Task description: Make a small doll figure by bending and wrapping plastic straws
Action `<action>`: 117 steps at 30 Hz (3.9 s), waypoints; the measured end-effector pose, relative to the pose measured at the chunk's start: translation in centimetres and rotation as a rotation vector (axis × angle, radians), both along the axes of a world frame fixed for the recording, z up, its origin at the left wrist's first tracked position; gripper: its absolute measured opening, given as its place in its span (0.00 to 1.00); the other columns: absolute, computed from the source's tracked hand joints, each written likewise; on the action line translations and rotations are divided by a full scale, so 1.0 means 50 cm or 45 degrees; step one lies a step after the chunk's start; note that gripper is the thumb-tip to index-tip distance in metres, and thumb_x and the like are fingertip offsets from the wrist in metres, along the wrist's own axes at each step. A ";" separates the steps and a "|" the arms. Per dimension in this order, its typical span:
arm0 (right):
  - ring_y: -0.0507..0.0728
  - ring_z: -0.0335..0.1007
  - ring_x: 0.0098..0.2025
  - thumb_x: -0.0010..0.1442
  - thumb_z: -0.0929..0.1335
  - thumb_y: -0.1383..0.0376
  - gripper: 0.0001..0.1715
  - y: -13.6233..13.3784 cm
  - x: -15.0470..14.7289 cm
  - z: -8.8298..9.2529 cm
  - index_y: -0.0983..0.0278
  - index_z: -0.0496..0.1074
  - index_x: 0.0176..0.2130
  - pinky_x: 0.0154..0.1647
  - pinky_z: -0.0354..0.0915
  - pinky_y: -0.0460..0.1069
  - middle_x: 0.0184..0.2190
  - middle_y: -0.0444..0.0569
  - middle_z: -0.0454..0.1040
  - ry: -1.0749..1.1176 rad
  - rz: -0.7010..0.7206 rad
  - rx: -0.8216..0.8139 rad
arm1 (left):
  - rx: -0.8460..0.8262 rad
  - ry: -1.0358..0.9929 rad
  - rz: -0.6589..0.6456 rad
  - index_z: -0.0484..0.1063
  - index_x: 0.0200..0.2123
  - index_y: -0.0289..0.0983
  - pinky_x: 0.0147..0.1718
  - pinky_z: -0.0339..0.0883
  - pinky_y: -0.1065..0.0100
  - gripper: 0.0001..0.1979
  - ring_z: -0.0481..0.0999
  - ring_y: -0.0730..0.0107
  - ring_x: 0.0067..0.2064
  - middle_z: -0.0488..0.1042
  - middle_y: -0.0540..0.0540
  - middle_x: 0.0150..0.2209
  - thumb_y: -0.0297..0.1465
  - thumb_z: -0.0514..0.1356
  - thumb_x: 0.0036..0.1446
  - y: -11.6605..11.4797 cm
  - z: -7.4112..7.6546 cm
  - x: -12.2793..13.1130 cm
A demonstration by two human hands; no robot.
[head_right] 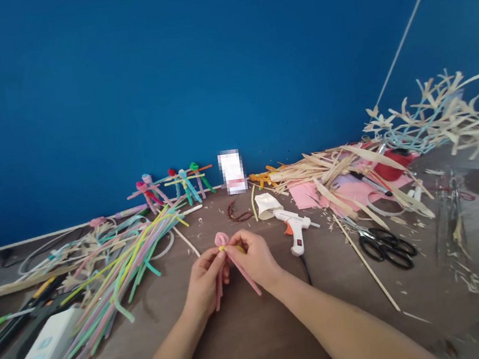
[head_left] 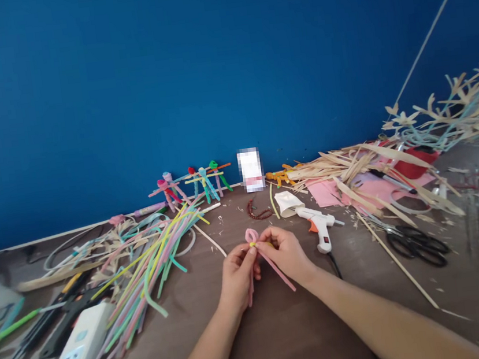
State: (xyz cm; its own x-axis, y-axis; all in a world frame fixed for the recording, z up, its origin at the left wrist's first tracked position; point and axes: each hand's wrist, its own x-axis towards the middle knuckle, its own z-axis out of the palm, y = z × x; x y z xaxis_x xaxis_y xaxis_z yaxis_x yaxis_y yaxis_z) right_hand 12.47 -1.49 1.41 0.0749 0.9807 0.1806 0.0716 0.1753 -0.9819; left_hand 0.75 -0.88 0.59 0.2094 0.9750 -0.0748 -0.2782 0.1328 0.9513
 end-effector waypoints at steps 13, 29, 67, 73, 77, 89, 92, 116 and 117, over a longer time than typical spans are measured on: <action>0.48 0.58 0.18 0.52 0.64 0.62 0.08 -0.004 0.005 0.004 0.64 0.65 0.26 0.18 0.55 0.43 0.17 0.41 0.65 -0.134 0.064 -0.008 | 0.058 0.124 0.140 0.69 0.28 0.33 0.12 0.45 0.80 0.14 0.54 0.85 0.15 0.61 0.56 0.15 0.38 0.62 0.42 -0.001 0.001 -0.003; 0.53 0.66 0.30 0.54 0.62 0.66 0.06 -0.024 0.005 0.022 0.63 0.68 0.29 0.33 0.61 0.46 0.27 0.47 0.71 -0.491 -0.053 0.360 | 0.102 0.147 0.012 0.72 0.30 0.31 0.14 0.46 0.78 0.14 0.53 0.83 0.16 0.59 0.55 0.15 0.38 0.60 0.45 -0.010 0.002 -0.002; 0.51 0.63 0.24 0.53 0.63 0.65 0.04 -0.014 0.013 0.015 0.63 0.64 0.28 0.25 0.60 0.45 0.22 0.44 0.66 -0.297 0.088 0.136 | 0.562 0.395 0.175 0.75 0.28 0.37 0.29 0.60 0.73 0.06 0.69 0.70 0.28 0.73 0.46 0.26 0.31 0.59 0.47 -0.011 0.018 -0.021; 0.52 0.64 0.30 0.54 0.62 0.69 0.05 -0.022 0.013 0.032 0.63 0.66 0.27 0.33 0.61 0.47 0.26 0.46 0.68 -0.519 -0.014 0.362 | 0.372 0.161 0.124 0.75 0.30 0.36 0.32 0.63 0.71 0.09 0.71 0.68 0.31 0.74 0.46 0.27 0.34 0.58 0.48 -0.009 0.014 -0.013; 0.52 0.65 0.30 0.55 0.62 0.69 0.06 -0.025 0.007 0.042 0.63 0.66 0.28 0.33 0.62 0.46 0.25 0.46 0.68 -0.549 -0.017 0.404 | 0.243 0.007 0.116 0.73 0.28 0.34 0.26 0.61 0.74 0.09 0.68 0.73 0.26 0.71 0.48 0.23 0.35 0.59 0.47 -0.008 0.015 -0.010; 0.51 0.66 0.28 0.55 0.62 0.69 0.07 -0.028 0.009 0.045 0.64 0.68 0.28 0.30 0.62 0.45 0.25 0.45 0.69 -0.649 -0.087 0.446 | 0.102 -0.173 0.003 0.69 0.23 0.33 0.20 0.52 0.77 0.10 0.59 0.80 0.21 0.65 0.52 0.19 0.35 0.62 0.44 0.001 0.019 -0.015; 0.51 0.66 0.27 0.55 0.62 0.68 0.07 -0.027 0.008 0.044 0.64 0.68 0.28 0.29 0.62 0.44 0.25 0.46 0.69 -0.655 -0.105 0.458 | 0.099 -0.167 -0.025 0.68 0.22 0.32 0.19 0.49 0.77 0.11 0.56 0.82 0.20 0.65 0.53 0.19 0.35 0.61 0.46 0.004 0.018 -0.016; 0.50 0.64 0.25 0.56 0.62 0.68 0.09 -0.022 0.020 0.029 0.64 0.69 0.27 0.27 0.57 0.44 0.22 0.45 0.69 -1.097 -0.163 0.624 | -0.144 -0.328 -0.169 0.62 0.24 0.34 0.16 0.39 0.77 0.11 0.46 0.84 0.17 0.51 0.58 0.15 0.35 0.58 0.49 0.004 0.008 -0.009; 0.50 0.64 0.25 0.57 0.61 0.68 0.10 -0.022 0.020 0.028 0.64 0.69 0.27 0.27 0.57 0.44 0.22 0.46 0.69 -1.107 -0.165 0.633 | -0.153 -0.344 -0.166 0.61 0.24 0.34 0.16 0.38 0.77 0.11 0.46 0.84 0.17 0.50 0.58 0.15 0.35 0.59 0.48 0.004 0.009 -0.010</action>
